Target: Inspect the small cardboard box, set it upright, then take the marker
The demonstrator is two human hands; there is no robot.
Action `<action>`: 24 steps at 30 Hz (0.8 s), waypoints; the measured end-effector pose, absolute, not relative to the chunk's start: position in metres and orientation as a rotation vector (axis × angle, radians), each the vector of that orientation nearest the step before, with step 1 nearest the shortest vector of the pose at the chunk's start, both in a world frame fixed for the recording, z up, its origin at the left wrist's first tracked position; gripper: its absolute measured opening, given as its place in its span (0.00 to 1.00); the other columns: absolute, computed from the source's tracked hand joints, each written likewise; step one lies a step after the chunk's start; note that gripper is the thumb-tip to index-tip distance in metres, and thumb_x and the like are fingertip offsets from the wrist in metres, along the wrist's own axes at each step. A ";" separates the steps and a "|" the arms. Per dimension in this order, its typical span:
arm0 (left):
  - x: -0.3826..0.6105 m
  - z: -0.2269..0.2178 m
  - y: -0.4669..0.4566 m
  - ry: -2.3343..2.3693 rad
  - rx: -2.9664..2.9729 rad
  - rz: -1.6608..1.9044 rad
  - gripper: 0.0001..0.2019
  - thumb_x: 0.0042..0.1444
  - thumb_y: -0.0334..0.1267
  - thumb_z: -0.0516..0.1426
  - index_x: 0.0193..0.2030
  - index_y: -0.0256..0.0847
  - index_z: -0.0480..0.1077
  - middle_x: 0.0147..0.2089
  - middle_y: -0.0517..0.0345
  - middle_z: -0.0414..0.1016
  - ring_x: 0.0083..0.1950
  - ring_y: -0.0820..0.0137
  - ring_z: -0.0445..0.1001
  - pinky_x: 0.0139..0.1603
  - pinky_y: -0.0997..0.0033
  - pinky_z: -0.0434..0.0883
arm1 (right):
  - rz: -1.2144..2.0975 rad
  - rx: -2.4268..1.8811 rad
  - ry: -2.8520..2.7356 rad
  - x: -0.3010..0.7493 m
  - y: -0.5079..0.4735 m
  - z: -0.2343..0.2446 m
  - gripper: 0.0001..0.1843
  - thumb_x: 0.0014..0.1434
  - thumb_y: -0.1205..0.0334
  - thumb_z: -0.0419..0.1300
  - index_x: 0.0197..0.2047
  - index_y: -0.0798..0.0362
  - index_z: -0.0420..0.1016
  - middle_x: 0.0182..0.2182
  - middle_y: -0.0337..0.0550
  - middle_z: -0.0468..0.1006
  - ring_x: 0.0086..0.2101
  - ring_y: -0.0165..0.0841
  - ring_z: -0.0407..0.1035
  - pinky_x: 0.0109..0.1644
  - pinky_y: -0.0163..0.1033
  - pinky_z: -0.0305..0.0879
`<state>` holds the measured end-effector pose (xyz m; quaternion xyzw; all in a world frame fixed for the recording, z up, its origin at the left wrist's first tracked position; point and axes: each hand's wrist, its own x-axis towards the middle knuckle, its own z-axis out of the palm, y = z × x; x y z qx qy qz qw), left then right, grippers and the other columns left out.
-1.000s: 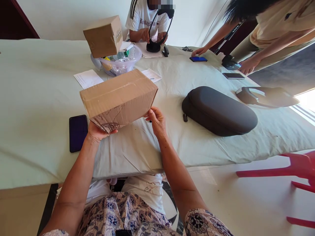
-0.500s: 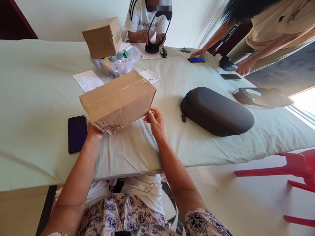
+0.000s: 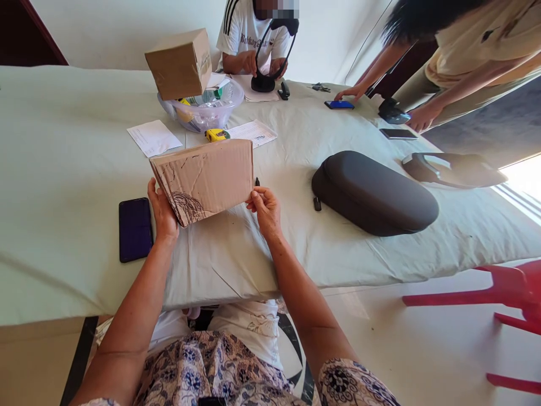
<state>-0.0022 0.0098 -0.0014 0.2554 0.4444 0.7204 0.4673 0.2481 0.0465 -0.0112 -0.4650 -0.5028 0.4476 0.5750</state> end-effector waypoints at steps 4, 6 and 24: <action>0.007 0.007 0.003 1.126 0.915 1.950 0.38 0.56 0.69 0.61 0.69 0.57 0.66 0.78 0.58 0.61 0.80 0.63 0.58 0.75 0.65 0.63 | 1.054 -1.099 -1.127 0.248 0.047 -0.011 0.27 0.54 0.33 0.66 0.40 0.49 0.74 0.24 0.33 0.78 0.23 0.24 0.69 0.27 0.32 0.61; 0.009 0.011 -0.001 1.088 1.004 1.888 0.43 0.52 0.70 0.63 0.71 0.54 0.65 0.80 0.54 0.58 0.82 0.60 0.54 0.78 0.63 0.59 | 1.045 -1.112 -1.105 0.249 0.047 -0.009 0.26 0.54 0.34 0.66 0.40 0.49 0.75 0.24 0.33 0.78 0.23 0.24 0.69 0.27 0.32 0.62; 0.011 -0.005 0.002 1.307 1.380 1.669 0.59 0.45 0.62 0.72 0.78 0.58 0.44 0.75 0.41 0.60 0.71 0.49 0.69 0.59 0.53 0.79 | 0.661 -1.240 -1.578 0.220 0.024 -0.024 0.79 0.41 0.20 0.67 0.80 0.40 0.26 0.74 0.65 0.54 0.51 0.46 0.76 0.40 0.45 0.76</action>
